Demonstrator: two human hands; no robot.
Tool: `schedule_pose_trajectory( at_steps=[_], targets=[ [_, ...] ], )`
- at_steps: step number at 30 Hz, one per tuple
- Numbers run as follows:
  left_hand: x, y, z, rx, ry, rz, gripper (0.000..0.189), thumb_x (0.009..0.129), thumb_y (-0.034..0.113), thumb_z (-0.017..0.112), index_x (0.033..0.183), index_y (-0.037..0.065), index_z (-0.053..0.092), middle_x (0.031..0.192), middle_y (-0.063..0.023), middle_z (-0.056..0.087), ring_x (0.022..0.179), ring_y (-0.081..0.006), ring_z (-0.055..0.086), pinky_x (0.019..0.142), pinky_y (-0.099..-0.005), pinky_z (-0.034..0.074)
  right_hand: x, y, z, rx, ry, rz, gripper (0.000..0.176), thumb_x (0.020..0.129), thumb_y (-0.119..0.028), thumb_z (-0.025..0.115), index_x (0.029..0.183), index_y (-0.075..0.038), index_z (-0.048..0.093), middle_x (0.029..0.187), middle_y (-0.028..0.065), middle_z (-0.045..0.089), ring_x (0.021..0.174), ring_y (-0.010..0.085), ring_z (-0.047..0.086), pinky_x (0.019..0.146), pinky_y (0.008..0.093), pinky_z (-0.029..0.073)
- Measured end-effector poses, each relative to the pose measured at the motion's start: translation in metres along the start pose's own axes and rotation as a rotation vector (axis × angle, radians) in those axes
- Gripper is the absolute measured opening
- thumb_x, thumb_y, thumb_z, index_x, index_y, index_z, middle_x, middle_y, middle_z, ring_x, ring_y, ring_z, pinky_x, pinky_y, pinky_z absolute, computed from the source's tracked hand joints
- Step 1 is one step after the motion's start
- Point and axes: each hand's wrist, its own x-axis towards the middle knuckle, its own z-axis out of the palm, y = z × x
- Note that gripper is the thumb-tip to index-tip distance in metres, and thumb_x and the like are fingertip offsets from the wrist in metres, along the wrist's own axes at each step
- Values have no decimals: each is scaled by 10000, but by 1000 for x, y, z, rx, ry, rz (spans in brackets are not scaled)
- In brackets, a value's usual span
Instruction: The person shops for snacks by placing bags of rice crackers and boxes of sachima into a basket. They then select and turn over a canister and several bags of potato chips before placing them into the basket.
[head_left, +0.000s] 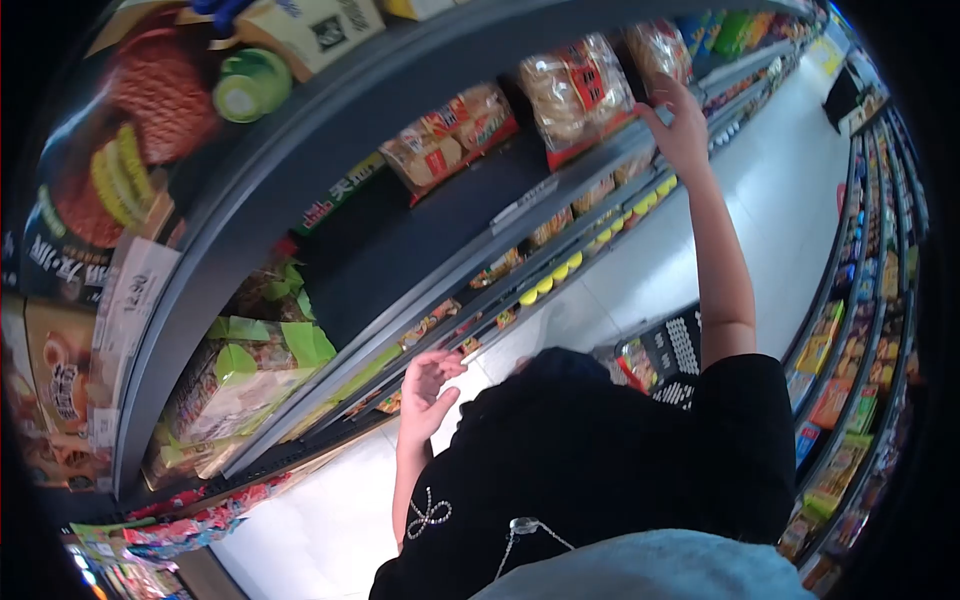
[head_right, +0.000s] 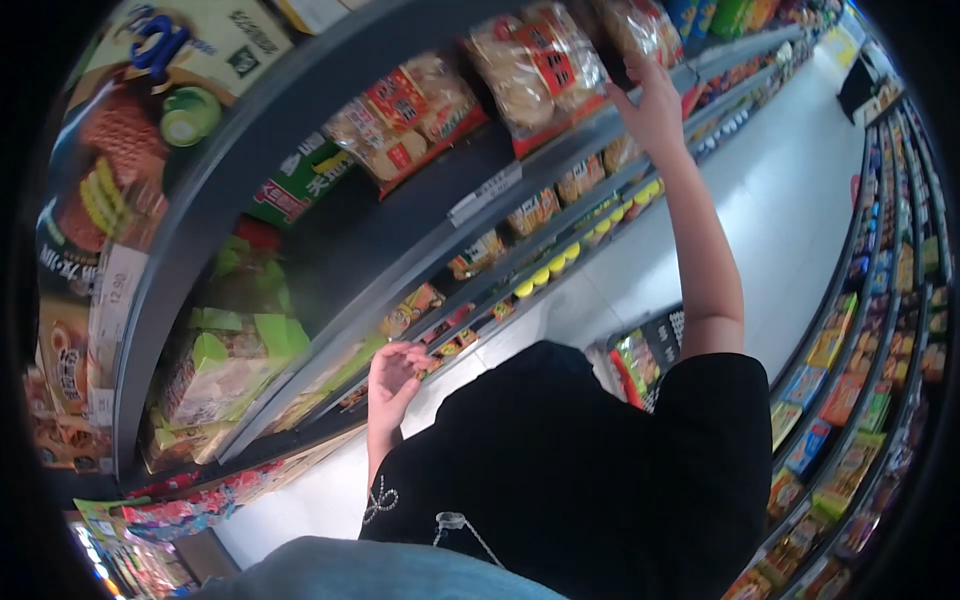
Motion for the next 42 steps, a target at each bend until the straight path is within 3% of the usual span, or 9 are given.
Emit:
schedule_pose_trajectory(
  at_steps=[2, 4, 5, 11, 12, 14, 16, 25, 42],
  targets=[
    [-1, -3, -4, 11, -17, -31, 428, 741, -5, 589, 1132, 9, 413, 1072, -107, 509, 968, -193, 521, 863, -333, 393, -60, -22, -10, 299, 304, -3, 393, 699, -106, 666, 1040, 7, 508, 955, 141, 576, 875, 271, 568, 769, 354, 442],
    [-1, -8, -8, 27, -63, -63, 425, 746, 12, 591, 1131, 8, 413, 1058, -104, 517, 962, -191, 521, 860, -329, 391, -141, -17, -9, 127, 324, -27, 343, 709, -17, 624, 1028, -14, 497, 910, 136, 568, 857, 291, 551, 767, 358, 431],
    [-1, -8, -8, 38, -60, -74, 420, 750, 33, 595, 1128, 7, 414, 1040, -99, 526, 950, -186, 521, 851, -323, 392, -175, -16, -15, 23, 225, -125, 357, 713, -25, 622, 1038, -24, 475, 931, 151, 548, 885, 318, 523, 785, 360, 415],
    [-15, -11, -17, 98, -48, -223, 358, 778, 6, 577, 1104, 10, 428, 1032, -117, 529, 896, -164, 533, 833, -293, 406, -392, -9, -66, -600, -585, 686, 750, 707, -490, 611, 1205, 20, 378, 1135, 262, 440, 1032, 363, 468, 869, 399, 398],
    [-20, -12, -20, 110, -72, -241, 354, 780, -1, 571, 1104, 10, 428, 1029, -115, 529, 896, -163, 532, 837, -294, 406, -397, -20, -81, -552, -680, 924, 808, 701, -552, 587, 1216, 32, 369, 1135, 261, 444, 1025, 356, 479, 864, 397, 403],
    [-28, -13, -23, 134, -104, -248, 347, 783, -17, 558, 1104, 9, 428, 1024, -112, 528, 896, -162, 531, 846, -296, 406, -413, -26, -96, -770, -582, 758, 833, 676, -653, 532, 1067, 77, 442, 1082, 245, 491, 965, 360, 525, 786, 392, 448],
    [-39, -8, -20, 138, -115, -292, 326, 793, -38, 532, 1100, 8, 430, 1010, -106, 527, 895, -162, 531, 861, -301, 405, -407, -36, -108, -623, -760, 1036, 771, 671, -643, 549, 984, 57, 464, 1021, 240, 527, 925, 341, 554, 751, 386, 463],
    [-82, -10, -39, 177, -102, -381, 279, 815, -26, 512, 1082, 9, 440, 984, -95, 549, 892, -167, 542, 868, -304, 407, -436, -54, -108, -598, -723, 980, 217, 760, -275, 552, 874, -90, 562, 764, 138, 604, 732, 304, 596, 642, 416, 470],
    [-118, -54, -24, 38, -292, -628, 214, 823, -16, 524, 1031, 6, 475, 955, -98, 566, 881, -149, 553, 817, -273, 442, -464, -134, -84, -542, -897, 889, 222, 754, -261, 512, 868, -78, 562, 783, 137, 612, 763, 301, 601, 683, 419, 476]
  ],
)
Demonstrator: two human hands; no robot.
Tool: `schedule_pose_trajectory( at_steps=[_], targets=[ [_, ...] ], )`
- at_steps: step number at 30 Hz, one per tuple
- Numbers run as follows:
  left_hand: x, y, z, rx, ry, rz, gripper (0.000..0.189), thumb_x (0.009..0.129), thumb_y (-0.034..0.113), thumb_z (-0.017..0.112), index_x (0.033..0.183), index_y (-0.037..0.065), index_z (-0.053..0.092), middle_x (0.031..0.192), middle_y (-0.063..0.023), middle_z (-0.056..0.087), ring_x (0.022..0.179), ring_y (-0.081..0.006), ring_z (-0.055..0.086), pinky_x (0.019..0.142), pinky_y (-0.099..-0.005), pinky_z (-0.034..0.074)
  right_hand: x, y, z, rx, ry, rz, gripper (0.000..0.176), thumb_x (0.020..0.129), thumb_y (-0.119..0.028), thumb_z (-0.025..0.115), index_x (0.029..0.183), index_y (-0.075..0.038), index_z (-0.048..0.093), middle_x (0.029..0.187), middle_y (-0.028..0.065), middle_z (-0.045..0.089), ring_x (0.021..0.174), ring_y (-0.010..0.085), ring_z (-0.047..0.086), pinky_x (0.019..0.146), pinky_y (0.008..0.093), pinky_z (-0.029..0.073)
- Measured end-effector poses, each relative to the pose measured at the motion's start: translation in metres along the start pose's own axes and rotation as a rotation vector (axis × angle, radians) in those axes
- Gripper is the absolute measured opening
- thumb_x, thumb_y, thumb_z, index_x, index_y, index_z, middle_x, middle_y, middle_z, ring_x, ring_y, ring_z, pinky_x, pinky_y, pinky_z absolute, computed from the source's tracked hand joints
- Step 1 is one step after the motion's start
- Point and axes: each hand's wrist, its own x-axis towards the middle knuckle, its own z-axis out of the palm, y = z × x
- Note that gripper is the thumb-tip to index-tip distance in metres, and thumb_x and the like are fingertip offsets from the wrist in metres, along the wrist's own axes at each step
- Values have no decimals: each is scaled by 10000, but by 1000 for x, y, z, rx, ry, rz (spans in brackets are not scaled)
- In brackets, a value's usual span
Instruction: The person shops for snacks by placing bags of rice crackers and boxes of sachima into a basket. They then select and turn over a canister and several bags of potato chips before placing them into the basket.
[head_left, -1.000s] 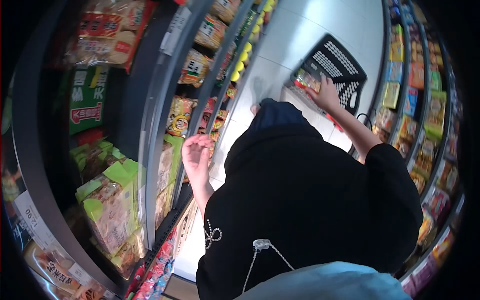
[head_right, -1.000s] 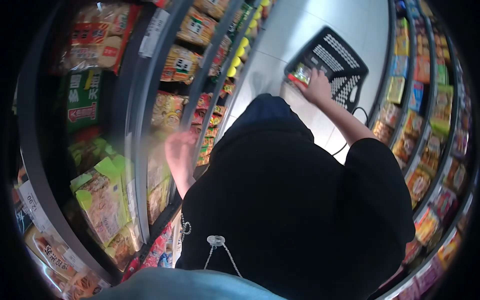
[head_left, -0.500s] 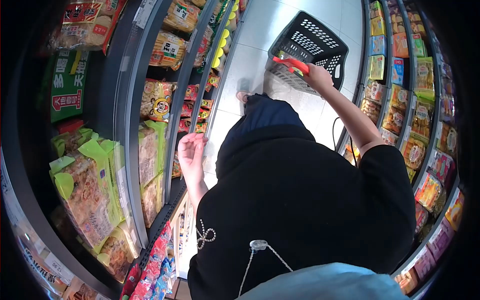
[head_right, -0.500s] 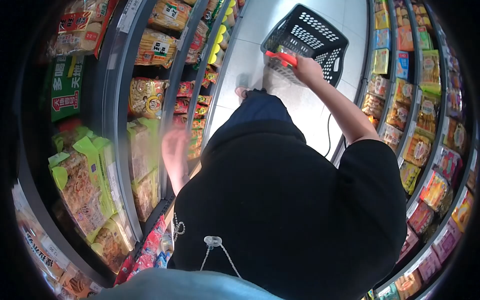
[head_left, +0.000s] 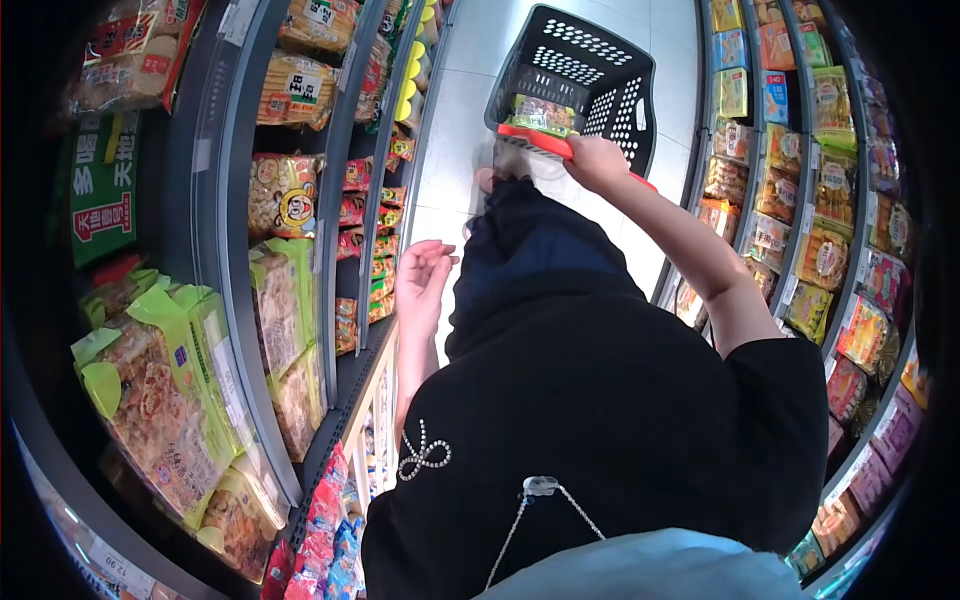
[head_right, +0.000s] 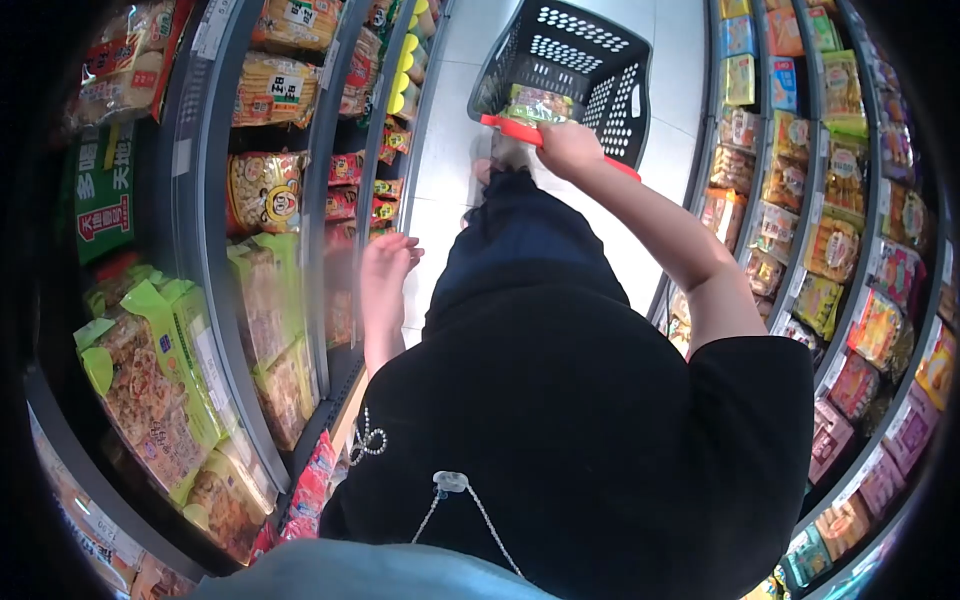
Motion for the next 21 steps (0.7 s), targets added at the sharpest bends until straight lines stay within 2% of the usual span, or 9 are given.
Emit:
schedule_pose_trajectory(
  at_steps=[5, 12, 18, 21],
  targets=[
    [-4, -11, -5, -2, 3, -6, 207, 823, -16, 528, 1022, 6, 478, 939, -91, 565, 878, -138, 550, 816, -264, 446, -12, -31, 2, 13, -54, 38, 226, 748, -259, 533, 898, -94, 569, 801, 118, 619, 765, 280, 608, 680, 395, 485],
    [-5, -20, 1, 11, 57, -70, 203, 823, -2, 535, 1018, 8, 478, 935, -92, 562, 866, -136, 547, 804, -258, 445, -9, -60, 3, 46, -24, -75, 215, 764, -200, 519, 950, -110, 576, 816, 124, 623, 781, 269, 615, 678, 382, 492],
    [9, -29, 28, 87, 27, -137, 197, 826, 14, 536, 1014, 1, 477, 933, -97, 564, 850, -132, 550, 786, -241, 444, -2, -56, 3, 65, -65, -119, 202, 773, -124, 475, 943, -94, 580, 811, 124, 626, 767, 278, 621, 665, 387, 494],
    [21, -39, 47, 171, -10, -157, 213, 847, 97, 535, 1038, 28, 471, 954, -83, 571, 836, -147, 565, 766, -266, 439, -3, -46, 4, 131, -52, -182, 184, 750, -105, 503, 914, -68, 577, 778, 128, 626, 737, 280, 624, 646, 386, 498]
  ],
)
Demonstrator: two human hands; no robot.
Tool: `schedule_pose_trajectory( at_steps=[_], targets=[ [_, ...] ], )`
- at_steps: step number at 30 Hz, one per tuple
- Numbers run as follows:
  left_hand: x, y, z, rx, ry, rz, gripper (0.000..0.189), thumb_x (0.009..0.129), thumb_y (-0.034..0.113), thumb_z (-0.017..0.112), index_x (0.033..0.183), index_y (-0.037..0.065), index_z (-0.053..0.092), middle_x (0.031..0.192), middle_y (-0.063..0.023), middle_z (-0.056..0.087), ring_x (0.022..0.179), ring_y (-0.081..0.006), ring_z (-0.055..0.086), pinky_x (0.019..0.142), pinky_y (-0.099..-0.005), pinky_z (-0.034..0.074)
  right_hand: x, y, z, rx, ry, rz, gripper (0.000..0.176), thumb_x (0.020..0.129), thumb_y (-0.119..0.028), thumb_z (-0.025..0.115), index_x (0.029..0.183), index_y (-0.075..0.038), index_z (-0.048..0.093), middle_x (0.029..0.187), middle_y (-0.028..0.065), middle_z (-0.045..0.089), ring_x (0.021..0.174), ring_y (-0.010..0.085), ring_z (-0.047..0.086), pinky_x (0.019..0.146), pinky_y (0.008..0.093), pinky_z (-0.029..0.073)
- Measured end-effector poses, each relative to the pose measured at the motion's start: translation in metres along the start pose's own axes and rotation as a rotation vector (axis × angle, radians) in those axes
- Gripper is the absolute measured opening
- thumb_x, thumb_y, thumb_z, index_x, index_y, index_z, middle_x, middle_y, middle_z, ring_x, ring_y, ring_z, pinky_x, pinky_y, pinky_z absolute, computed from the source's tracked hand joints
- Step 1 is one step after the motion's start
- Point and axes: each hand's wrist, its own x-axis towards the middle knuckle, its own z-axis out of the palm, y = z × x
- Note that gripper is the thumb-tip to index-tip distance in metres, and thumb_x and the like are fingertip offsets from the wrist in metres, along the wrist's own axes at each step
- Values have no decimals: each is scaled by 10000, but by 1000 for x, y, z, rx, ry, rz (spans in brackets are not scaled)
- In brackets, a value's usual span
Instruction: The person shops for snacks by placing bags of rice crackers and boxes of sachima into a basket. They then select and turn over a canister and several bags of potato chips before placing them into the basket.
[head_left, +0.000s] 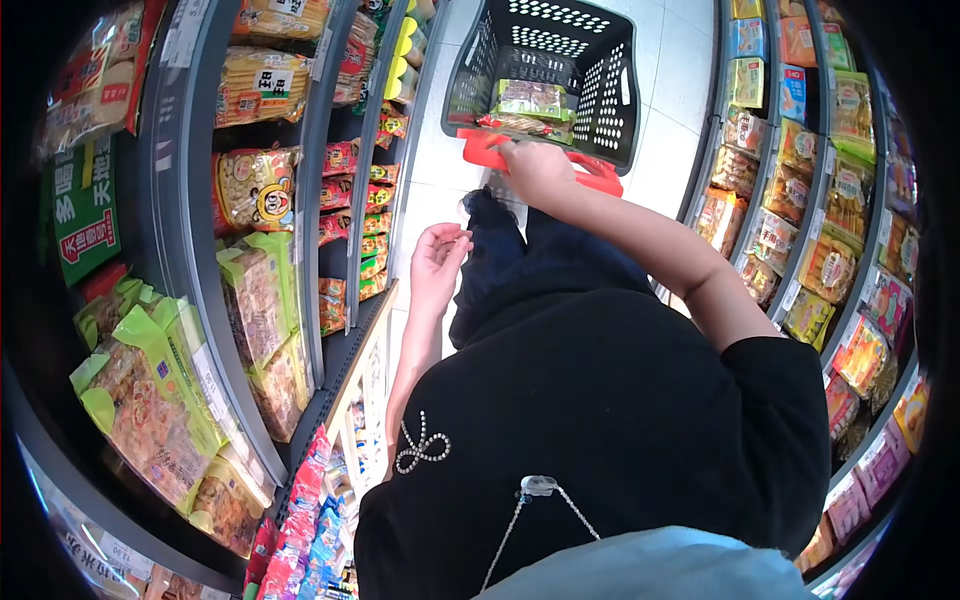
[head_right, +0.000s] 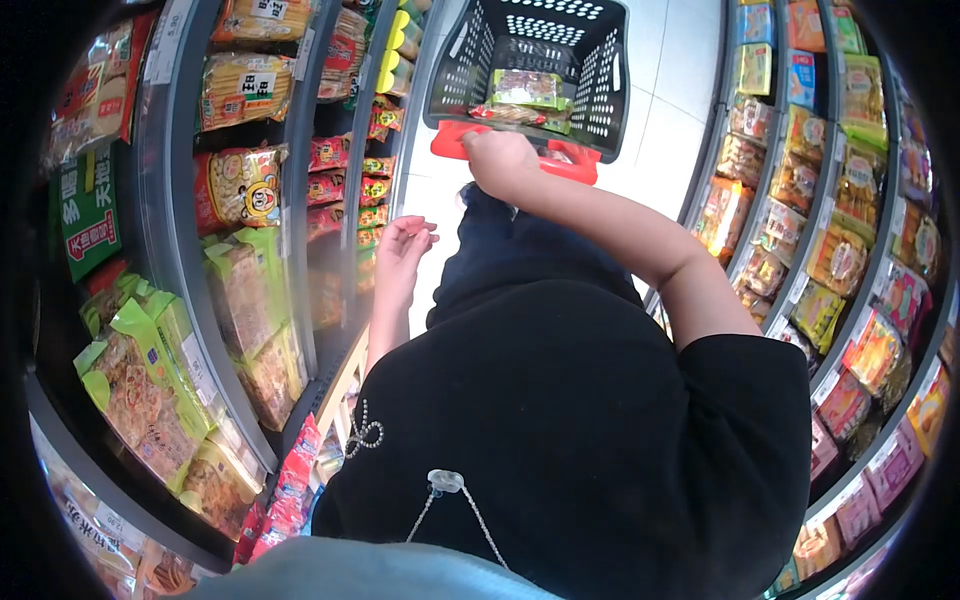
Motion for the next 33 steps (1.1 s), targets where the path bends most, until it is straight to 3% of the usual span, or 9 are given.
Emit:
schedule_pose_trajectory(
  at_steps=[3, 8, 15, 20, 23, 24, 27, 28, 33],
  targets=[
    [17, 2, 33, -30, 27, -90, 253, 833, 51, 546, 1066, -13, 468, 950, -98, 566, 836, -132, 556, 775, -230, 443, -3, 9, -3, 66, 31, -88, 154, 728, -88, 529, 867, -36, 569, 738, 143, 620, 709, 283, 625, 616, 382, 501],
    [51, -26, 93, -133, 61, -132, 401, 908, 352, 417, 1136, 23, 440, 1090, -95, 520, 957, -151, 530, 785, -282, 435, -9, 30, -5, 103, -48, -167, 162, 724, -113, 543, 840, 0, 545, 798, 161, 611, 736, 293, 627, 615, 371, 510],
    [91, -38, 166, -418, 365, -96, 357, 903, 355, 423, 1022, 27, 498, 965, -94, 572, 908, -194, 562, 764, -326, 463, -25, 82, 8, 178, -60, -368, 170, 741, -107, 497, 852, 18, 525, 790, 180, 594, 748, 301, 614, 636, 359, 510],
    [99, -25, 184, -518, 590, -102, 234, 888, 225, 472, 1002, 20, 484, 932, -99, 577, 859, -194, 561, 771, -298, 461, -12, 103, 1, 314, -258, -460, 340, 669, -180, 625, 900, 47, 522, 901, 193, 569, 764, 292, 603, 658, 364, 501],
    [104, -31, 183, -445, 669, -124, 230, 892, 190, 454, 1031, 8, 454, 922, -104, 581, 857, -207, 567, 763, -322, 468, 8, 151, -2, 576, -354, -802, 477, 714, -244, 633, 1059, 52, 489, 849, 177, 572, 702, 295, 589, 625, 369, 475],
    [109, -18, 197, -413, 793, -158, 169, 896, 162, 428, 985, 17, 434, 799, -76, 557, 725, -200, 574, 679, -345, 482, 18, 165, -25, 709, -638, -626, 489, 723, -341, 640, 1034, 22, 536, 776, 156, 590, 668, 269, 584, 617, 351, 457],
    [107, -16, 198, -421, 763, -215, 110, 902, 150, 413, 879, 43, 424, 666, -41, 468, 559, -166, 516, 563, -333, 459, 53, 224, 6, 833, -375, -270, 313, 773, -297, 593, 943, -33, 587, 760, 104, 615, 704, 224, 603, 651, 313, 470],
    [113, -2, 209, -441, 843, -249, 141, 906, 142, 406, 786, 68, 395, 574, -16, 361, 440, -130, 404, 473, -307, 402, 69, 246, 22, 749, -256, -189, 270, 787, -283, 577, 920, -49, 596, 785, 114, 620, 730, 215, 605, 664, 309, 474],
    [113, -3, 208, -425, 842, -254, 239, 913, 145, 396, 685, 88, 354, 514, 4, 315, 401, -99, 341, 420, -266, 337, 133, 330, 118, 453, -201, 214, 278, 779, -258, 510, 864, -14, 614, 853, 193, 610, 839, 336, 580, 766, 418, 450]
  ],
)
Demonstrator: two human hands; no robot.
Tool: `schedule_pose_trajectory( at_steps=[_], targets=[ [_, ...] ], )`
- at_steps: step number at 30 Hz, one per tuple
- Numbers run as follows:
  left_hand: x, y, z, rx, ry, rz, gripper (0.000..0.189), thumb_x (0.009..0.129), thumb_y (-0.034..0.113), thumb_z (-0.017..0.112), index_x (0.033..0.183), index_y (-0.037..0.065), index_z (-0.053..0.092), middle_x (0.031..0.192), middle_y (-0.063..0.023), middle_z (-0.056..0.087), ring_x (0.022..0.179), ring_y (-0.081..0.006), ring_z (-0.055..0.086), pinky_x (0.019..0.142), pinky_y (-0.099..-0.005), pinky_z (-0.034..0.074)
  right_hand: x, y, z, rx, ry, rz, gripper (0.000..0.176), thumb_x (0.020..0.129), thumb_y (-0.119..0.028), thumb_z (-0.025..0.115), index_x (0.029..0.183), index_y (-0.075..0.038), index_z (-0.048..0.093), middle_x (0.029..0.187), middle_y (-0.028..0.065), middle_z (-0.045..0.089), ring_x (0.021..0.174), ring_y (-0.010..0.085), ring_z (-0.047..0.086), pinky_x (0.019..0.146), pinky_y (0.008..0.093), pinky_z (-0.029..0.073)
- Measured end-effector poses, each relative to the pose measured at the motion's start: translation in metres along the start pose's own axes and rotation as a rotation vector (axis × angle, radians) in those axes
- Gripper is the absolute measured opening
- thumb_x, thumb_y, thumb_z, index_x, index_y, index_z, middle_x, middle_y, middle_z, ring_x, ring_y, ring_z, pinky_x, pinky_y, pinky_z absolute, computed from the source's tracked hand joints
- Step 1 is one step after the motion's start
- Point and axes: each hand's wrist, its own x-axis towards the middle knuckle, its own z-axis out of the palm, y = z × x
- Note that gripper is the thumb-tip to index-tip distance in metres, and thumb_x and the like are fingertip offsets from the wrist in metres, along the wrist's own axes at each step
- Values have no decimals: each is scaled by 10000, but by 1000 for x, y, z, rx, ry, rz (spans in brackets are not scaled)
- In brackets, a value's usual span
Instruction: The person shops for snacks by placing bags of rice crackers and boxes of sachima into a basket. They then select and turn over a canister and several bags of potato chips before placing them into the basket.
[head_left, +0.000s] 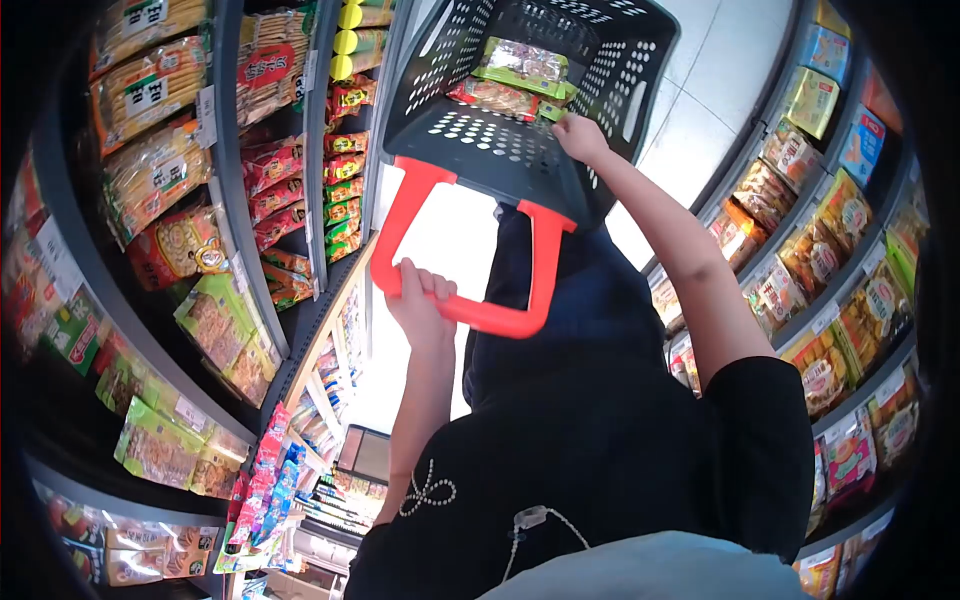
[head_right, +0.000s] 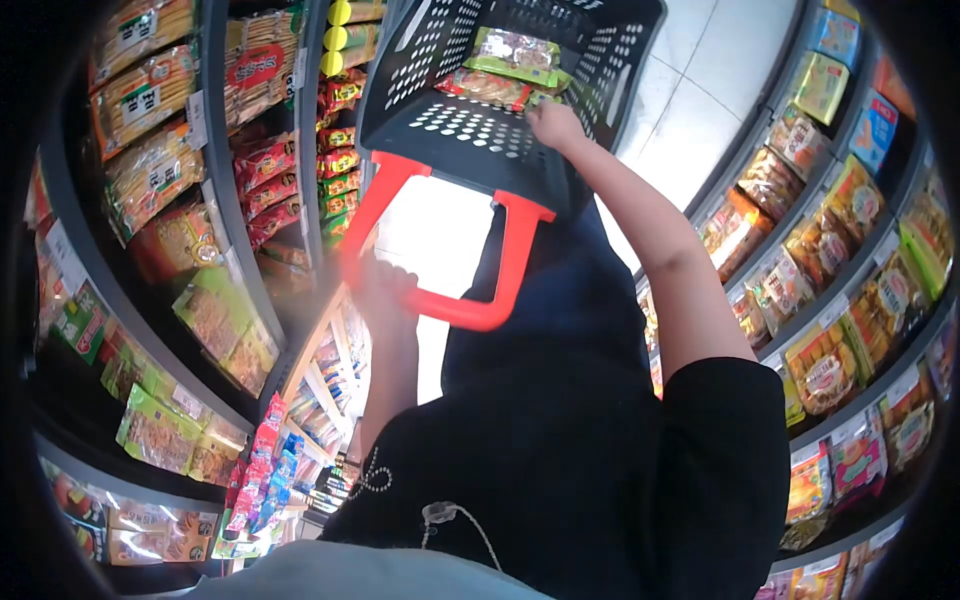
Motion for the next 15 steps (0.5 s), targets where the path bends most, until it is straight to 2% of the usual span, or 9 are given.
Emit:
schedule_pose_trajectory(
  at_steps=[4, 5, 8, 9, 12, 13, 15],
  targets=[
    [1, 2, 0, 40, -28, 38, 281, 913, 134, 391, 640, 93, 338, 492, 10, 295, 375, -89, 319, 377, -241, 306, 68, 56, 58, -172, -61, 118, 274, 792, -252, 483, 866, -23, 613, 880, 184, 609, 852, 329, 578, 758, 412, 455],
    [-1, 7, 8, 69, 49, 10, 287, 911, 128, 391, 631, 98, 337, 495, 11, 297, 379, -85, 324, 379, -238, 311, 84, 66, 73, -227, -80, 151, 273, 800, -257, 473, 868, -29, 606, 877, 180, 609, 845, 330, 577, 750, 414, 457],
    [2, 7, 1, 75, 113, -30, 174, 902, 105, 405, 729, 90, 396, 499, 9, 321, 371, -86, 342, 372, -235, 313, 120, 65, 96, -314, -265, 102, 323, 794, -282, 475, 945, -36, 620, 939, 168, 611, 910, 294, 578, 804, 385, 454],
    [3, 5, -5, 61, 136, -43, 135, 902, 103, 406, 768, 88, 410, 501, 9, 330, 366, -88, 342, 368, -234, 311, 137, 70, 110, -463, -378, -40, 352, 806, -309, 458, 989, -50, 611, 1022, 151, 590, 946, 302, 564, 830, 374, 446],
    [5, -1, -26, 45, 134, -43, 74, 911, 110, 401, 867, 85, 455, 508, 9, 347, 358, -93, 335, 363, -236, 303, 163, 94, 168, -429, -381, 12, 268, 804, -275, 461, 857, -90, 646, 863, 116, 626, 925, 341, 500, 828, 390, 419],
    [6, -3, -33, 46, 135, -51, 70, 912, 118, 403, 884, 93, 462, 507, 10, 344, 360, -93, 330, 370, -238, 301, 162, 87, 166, -451, -481, 26, 279, 808, -287, 464, 917, -94, 633, 954, 135, 604, 1000, 350, 476, 857, 393, 404],
    [8, -8, -45, 30, 118, -57, 72, 914, 132, 406, 913, 106, 473, 507, 13, 340, 364, -93, 320, 379, -240, 298, 173, 117, 215, -397, -376, 215, 302, 808, -303, 469, 971, -96, 617, 1034, 160, 564, 1033, 361, 465, 879, 390, 394]
  ],
)
